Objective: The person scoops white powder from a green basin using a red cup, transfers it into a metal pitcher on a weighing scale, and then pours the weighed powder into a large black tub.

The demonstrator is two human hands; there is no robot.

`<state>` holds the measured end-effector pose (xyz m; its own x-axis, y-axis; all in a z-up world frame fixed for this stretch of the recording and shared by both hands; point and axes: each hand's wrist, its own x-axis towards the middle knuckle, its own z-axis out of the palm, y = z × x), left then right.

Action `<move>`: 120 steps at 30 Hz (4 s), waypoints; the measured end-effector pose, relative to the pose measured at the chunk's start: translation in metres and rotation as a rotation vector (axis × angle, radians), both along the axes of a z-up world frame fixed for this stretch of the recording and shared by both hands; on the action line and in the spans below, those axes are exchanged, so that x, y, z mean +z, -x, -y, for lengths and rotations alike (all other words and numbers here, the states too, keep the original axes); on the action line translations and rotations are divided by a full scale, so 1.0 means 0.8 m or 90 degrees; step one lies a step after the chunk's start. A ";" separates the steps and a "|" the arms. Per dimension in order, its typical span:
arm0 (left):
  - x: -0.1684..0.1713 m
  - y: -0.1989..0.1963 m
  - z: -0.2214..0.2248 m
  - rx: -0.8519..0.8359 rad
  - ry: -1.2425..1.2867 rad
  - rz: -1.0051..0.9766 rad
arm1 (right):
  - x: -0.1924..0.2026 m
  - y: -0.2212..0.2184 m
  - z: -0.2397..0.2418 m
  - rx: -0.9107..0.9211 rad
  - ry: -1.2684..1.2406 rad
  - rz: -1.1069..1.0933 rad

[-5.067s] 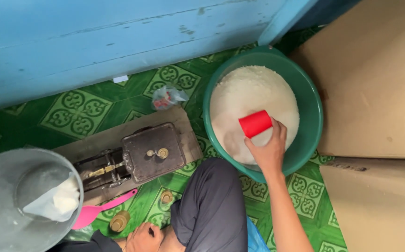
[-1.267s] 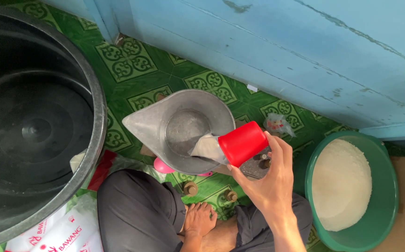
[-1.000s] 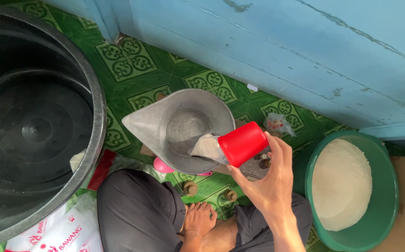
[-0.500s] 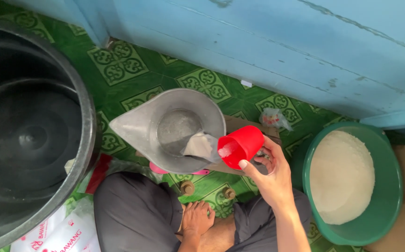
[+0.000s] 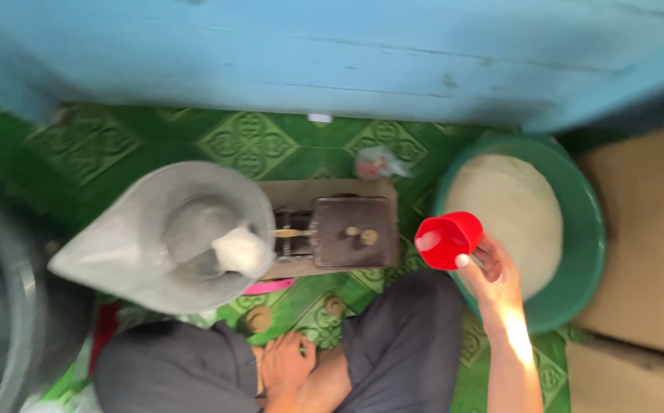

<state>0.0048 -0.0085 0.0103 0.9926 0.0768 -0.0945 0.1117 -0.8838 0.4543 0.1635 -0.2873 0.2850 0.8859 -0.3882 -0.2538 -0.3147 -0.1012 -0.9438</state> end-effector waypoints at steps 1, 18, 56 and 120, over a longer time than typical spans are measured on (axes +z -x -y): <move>0.005 -0.001 0.001 -0.019 0.002 -0.001 | -0.004 0.007 0.018 -0.019 0.002 -0.001; 0.003 -0.005 0.018 -0.055 -0.123 0.115 | -0.083 0.046 0.152 -0.058 0.640 0.083; -0.056 0.013 0.006 -0.021 -0.068 0.104 | -0.141 0.027 0.202 -0.121 0.095 -0.113; -0.012 0.007 -0.010 -0.004 0.084 0.041 | 0.085 -0.031 -0.333 0.347 0.533 0.227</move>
<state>-0.0010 -0.0004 0.0009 0.9973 0.0618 -0.0389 0.0729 -0.8162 0.5732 0.1882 -0.0209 0.3533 0.9634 0.1533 0.2198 0.2506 -0.8058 -0.5365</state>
